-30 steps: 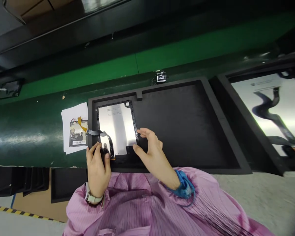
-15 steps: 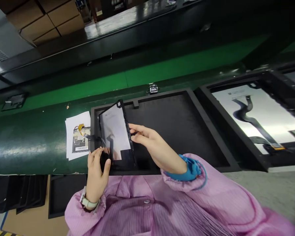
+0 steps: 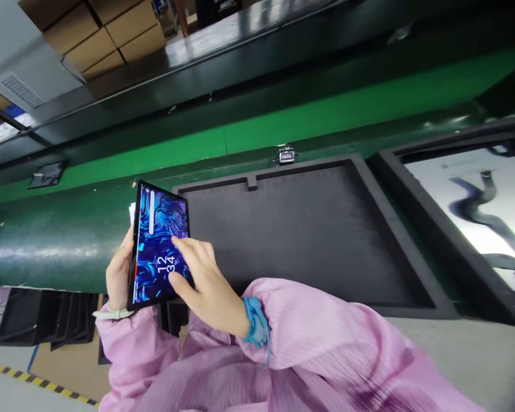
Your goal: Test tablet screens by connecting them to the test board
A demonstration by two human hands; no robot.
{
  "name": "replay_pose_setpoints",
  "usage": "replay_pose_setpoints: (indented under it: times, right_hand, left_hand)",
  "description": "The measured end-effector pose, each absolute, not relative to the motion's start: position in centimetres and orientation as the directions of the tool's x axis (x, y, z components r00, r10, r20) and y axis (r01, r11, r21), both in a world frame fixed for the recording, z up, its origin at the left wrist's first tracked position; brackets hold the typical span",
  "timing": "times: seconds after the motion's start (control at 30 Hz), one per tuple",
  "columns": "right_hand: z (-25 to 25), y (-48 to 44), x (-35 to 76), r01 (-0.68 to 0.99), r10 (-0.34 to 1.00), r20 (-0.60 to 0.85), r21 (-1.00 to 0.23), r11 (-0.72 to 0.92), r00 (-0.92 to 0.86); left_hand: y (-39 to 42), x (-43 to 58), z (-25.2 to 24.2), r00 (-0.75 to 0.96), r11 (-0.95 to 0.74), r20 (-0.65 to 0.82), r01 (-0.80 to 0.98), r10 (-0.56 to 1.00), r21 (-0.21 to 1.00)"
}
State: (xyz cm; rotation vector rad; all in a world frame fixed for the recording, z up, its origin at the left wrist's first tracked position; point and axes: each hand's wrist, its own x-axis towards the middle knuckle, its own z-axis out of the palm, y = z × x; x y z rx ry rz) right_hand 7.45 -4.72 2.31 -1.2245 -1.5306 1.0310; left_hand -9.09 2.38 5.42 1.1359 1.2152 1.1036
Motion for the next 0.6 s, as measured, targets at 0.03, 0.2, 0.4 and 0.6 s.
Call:
replay_pose_setpoints:
  times: [0.03,0.2,0.4,0.6]
  right_hand:
    - [1.8,-5.0,7.1,0.276,0.993,0.088,-0.955,0.107,-0.083]
    - [0.9,-6.3,5.8,0.292,0.951,0.188,-0.921,0.257,-0.246]
    - [1.2,-6.8,7.4,0.222,0.958,0.173,-0.949,0.224,-0.227]
    - [-0.6,-5.9,10.6,-0.016,0.988,-0.139,-0.99,-0.14,-0.062]
  left_hand:
    - [2.5,-9.3,5.3,0.016,0.116,-0.115,-0.005,0.993,0.993]
    - [2.5,-9.2,5.3,-0.018,0.168,-0.168,-0.008,0.986,0.986]
    - [2.3,-9.0,5.5,-0.042,0.103,-0.101,0.041,0.994,0.994]
    - [1.7,-8.5,2.8,-0.178,0.063,-0.101,-0.211,0.979,0.976]
